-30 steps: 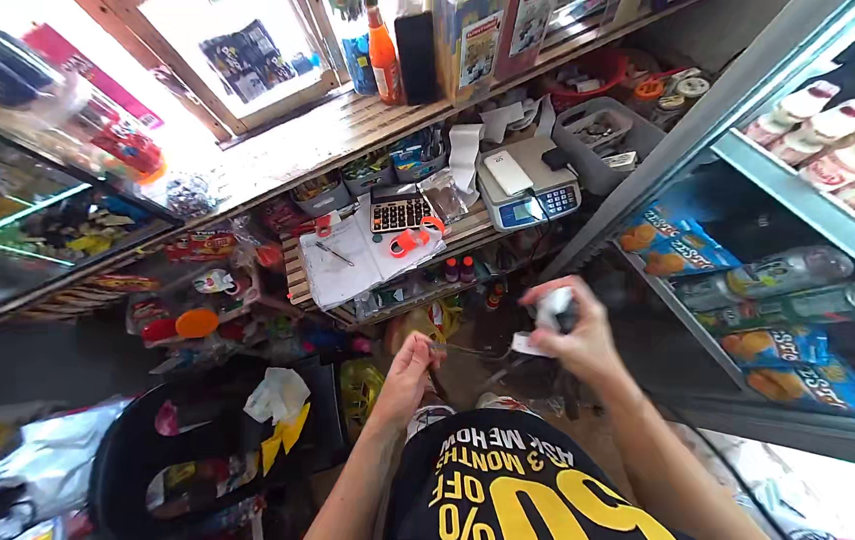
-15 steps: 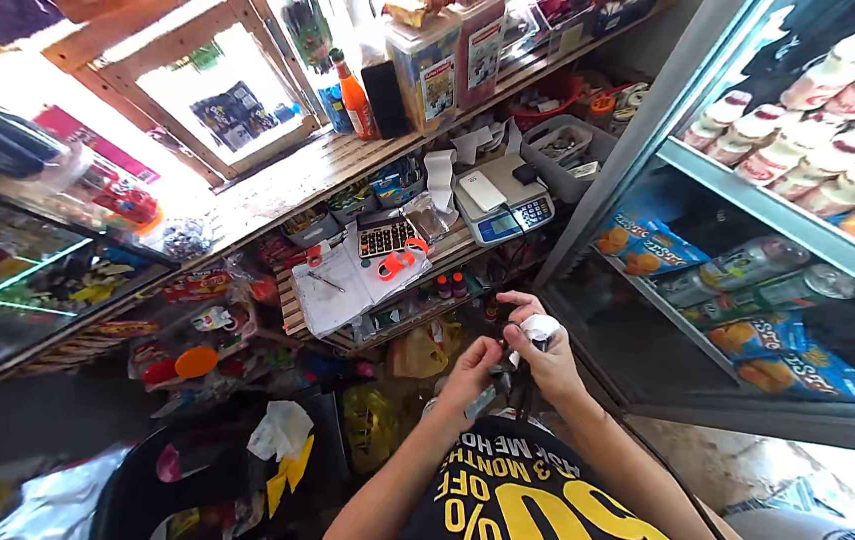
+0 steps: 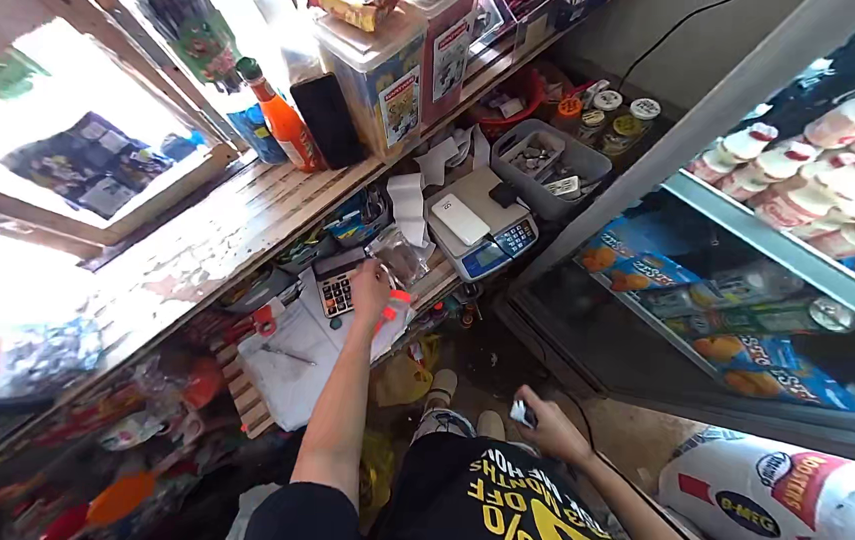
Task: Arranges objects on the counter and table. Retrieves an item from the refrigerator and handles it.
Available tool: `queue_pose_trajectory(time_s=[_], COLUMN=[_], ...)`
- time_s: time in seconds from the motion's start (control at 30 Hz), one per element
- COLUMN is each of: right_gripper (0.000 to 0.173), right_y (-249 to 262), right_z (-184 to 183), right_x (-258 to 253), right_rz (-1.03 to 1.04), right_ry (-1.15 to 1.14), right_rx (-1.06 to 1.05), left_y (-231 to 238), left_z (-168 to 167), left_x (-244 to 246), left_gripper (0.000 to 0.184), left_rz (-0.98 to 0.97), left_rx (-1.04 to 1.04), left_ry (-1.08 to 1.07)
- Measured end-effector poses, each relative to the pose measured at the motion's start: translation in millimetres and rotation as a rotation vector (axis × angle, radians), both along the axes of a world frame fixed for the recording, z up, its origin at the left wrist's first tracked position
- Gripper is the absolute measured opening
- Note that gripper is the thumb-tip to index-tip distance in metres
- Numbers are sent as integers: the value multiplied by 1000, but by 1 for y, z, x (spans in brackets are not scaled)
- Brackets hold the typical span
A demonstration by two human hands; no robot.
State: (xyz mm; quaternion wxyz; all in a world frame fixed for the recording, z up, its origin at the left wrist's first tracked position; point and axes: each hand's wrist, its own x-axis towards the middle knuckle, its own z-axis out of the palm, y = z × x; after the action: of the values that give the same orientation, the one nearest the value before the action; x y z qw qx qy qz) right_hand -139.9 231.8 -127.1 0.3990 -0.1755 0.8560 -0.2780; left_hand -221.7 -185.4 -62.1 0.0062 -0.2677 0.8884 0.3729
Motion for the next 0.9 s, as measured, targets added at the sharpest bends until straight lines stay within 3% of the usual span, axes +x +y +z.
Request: queue_pose_trajectory(time_s=[0.07, 0.17, 0.23, 0.33, 0.4, 0.53, 0.73, 0.9], right_gripper=[56, 40, 39, 48, 55, 64, 100, 76], right_y=[23, 86, 127, 141, 116, 18, -65, -91], right_z=[-19, -44, -43, -3, 28, 87, 99, 109], right_x=[7, 37, 44, 0, -44, -149, -267, -290], right_rz=[222, 383, 330, -3, -136, -109, -211, -290], right_ry=[-214, -377, -405, -293, -133, 130, 407, 389], right_rx=[304, 594, 716, 733, 628, 529, 658, 718], left_y=[-28, -42, -45, -48, -53, -53, -32, -22], left_z=[-19, -33, -42, -55, -65, -53, 0, 28], left_x=[-24, -47, -53, -55, -53, -51, -17, 4], left_gripper=[38, 39, 38, 41, 36, 23, 31, 32], left_rz=[62, 117, 142, 154, 116, 94, 9, 18], left_rx=[-95, -135, -139, -145, -175, -124, 144, -22], left_ry=[-48, -84, -62, 7, 57, 97, 139, 314])
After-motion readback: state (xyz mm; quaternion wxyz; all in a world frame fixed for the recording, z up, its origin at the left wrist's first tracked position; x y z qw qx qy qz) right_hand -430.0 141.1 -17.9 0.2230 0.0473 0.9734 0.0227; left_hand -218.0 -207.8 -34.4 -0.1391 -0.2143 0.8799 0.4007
